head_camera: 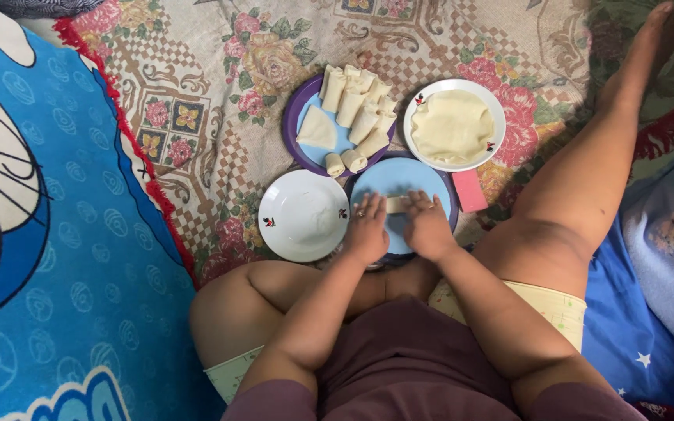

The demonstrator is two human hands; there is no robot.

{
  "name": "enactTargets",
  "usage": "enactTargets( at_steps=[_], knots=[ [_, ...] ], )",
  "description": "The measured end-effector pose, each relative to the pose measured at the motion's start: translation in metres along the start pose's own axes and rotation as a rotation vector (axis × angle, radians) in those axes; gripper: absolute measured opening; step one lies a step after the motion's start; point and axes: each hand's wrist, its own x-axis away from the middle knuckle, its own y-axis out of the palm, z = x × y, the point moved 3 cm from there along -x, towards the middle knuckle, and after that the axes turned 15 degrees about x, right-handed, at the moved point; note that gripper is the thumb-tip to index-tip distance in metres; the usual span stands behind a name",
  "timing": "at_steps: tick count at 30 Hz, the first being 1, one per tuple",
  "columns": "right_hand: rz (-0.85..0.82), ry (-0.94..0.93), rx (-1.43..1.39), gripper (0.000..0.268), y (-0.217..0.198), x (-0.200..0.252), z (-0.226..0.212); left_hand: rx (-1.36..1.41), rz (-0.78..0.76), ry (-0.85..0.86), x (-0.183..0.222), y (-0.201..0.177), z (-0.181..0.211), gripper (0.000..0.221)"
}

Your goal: Rolling individual pastries by placing filling on a wrapper and folding it into a cylinder

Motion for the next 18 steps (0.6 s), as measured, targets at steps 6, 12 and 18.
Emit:
enactTargets(
  at_steps=[6,12,18],
  knots=[
    [-0.447,-0.007,0.098,0.082,-0.009,0.006,-0.022,-0.099,-0.278,-0.12,-0.001,0.022,0.003,0.08],
    [-0.463,0.006,0.013,0.089,-0.021,-0.01,-0.014,-0.118,-0.268,-0.157,-0.025,0.02,-0.005,0.084],
    [-0.441,0.028,-0.011,0.091,-0.004,-0.027,-0.007,-0.116,-0.334,-0.181,-0.046,0.008,-0.006,0.085]
  ],
)
